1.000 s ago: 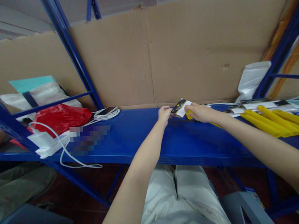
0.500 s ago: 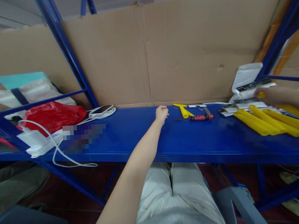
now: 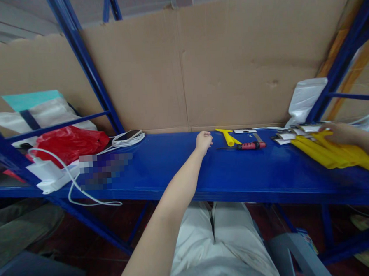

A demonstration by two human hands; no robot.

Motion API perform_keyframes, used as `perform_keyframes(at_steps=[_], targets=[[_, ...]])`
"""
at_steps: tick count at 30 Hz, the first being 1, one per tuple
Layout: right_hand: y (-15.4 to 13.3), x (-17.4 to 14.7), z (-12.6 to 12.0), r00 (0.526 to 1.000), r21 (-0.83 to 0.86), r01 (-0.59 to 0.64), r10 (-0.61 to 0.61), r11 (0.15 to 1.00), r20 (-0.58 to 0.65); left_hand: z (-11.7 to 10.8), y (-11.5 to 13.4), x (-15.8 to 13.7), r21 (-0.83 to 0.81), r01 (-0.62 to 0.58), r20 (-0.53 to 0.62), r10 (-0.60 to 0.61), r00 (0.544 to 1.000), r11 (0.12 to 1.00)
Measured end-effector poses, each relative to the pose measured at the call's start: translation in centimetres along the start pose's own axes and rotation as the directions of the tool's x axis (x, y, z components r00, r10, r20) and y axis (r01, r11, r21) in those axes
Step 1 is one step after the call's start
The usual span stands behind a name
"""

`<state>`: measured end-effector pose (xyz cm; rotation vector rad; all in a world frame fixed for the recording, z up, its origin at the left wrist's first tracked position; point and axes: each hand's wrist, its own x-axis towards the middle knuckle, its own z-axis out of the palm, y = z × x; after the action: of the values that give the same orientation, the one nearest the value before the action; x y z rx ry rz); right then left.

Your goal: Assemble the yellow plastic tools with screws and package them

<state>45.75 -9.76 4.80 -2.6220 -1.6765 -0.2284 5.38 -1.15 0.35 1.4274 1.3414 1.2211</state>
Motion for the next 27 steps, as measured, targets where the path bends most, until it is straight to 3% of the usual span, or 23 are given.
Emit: perform_keyframes(at_steps=[4, 10, 15, 22, 27], targets=[[-0.7, 0.7, -0.2, 0.999, -0.164, 0.021, -0.014, 0.986, 0.046, 0.1, 0.0, 0.0, 0.004, -0.002, 0.011, 0.002, 1.0, 1.0], [-4.1, 0.4, -2.2, 0.996, -0.206, 0.08, -0.084, 0.975, -0.015, 0.2, 0.0, 0.0, 0.012, -0.02, -0.007, 0.02, 1.0, 1.0], [-10.7, -1.3, -3.6, 0.967, -0.097, 0.235, -0.243, 0.967, -0.077, 0.2, -0.1, 0.1, 0.018, -0.036, -0.013, 0.036, 0.999, 0.999], [-21.3, -2.7, -1.8, 0.838, 0.219, 0.545, -0.534, 0.81, -0.111, 0.2, -0.3, 0.3, 0.011, -0.048, 0.009, 0.048, 0.999, 0.999], [-25.9, -2.9, -0.5, 0.83, 0.252, 0.553, -0.551, 0.794, -0.085, 0.2, -0.2, 0.1, 0.016, -0.061, 0.015, 0.06, 0.998, 0.998]])
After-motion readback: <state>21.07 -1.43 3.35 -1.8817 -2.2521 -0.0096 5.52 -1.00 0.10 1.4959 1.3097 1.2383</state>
